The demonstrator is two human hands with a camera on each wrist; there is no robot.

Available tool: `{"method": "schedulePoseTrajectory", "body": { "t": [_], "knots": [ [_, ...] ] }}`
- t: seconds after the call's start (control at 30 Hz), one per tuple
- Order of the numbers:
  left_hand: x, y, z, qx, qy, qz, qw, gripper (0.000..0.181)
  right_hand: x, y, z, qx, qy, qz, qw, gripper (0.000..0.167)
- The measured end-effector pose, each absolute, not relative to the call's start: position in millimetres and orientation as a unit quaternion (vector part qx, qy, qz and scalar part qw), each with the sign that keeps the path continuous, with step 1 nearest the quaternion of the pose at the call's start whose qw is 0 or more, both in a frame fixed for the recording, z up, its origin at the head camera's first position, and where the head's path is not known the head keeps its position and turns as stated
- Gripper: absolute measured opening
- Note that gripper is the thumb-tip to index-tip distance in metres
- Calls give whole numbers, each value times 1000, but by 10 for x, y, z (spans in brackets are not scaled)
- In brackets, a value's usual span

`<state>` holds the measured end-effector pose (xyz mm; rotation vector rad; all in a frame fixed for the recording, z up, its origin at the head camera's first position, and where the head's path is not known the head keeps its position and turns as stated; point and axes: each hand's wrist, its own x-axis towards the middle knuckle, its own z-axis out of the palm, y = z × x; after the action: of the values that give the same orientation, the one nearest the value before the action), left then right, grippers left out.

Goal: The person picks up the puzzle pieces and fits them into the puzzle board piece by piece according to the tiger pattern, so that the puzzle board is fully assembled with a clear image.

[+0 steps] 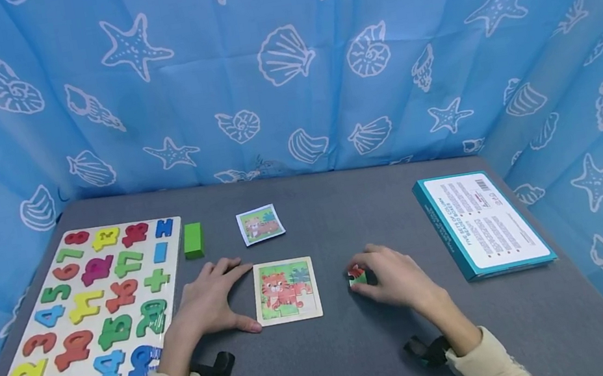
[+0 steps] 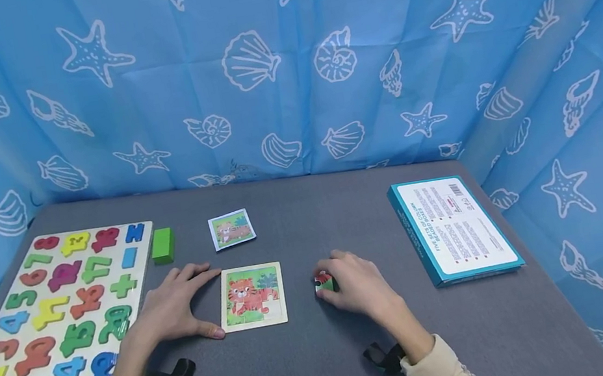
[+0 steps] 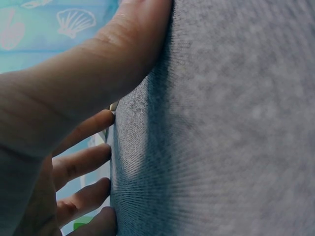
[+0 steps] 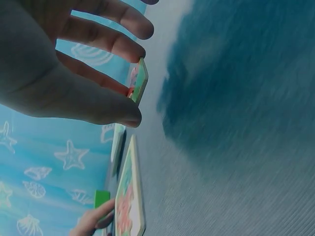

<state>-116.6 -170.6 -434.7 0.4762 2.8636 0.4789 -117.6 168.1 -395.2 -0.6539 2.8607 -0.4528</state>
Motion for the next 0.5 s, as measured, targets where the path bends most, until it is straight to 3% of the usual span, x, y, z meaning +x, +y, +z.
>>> {"method": "schedulePoseTrajectory", "body": {
  "t": [0.5],
  "knots": [
    [-1175,-1707,-4366,162,969,158,100,110,-1076,1164,-4002,-310,934,-154,83,28]
  ]
}}
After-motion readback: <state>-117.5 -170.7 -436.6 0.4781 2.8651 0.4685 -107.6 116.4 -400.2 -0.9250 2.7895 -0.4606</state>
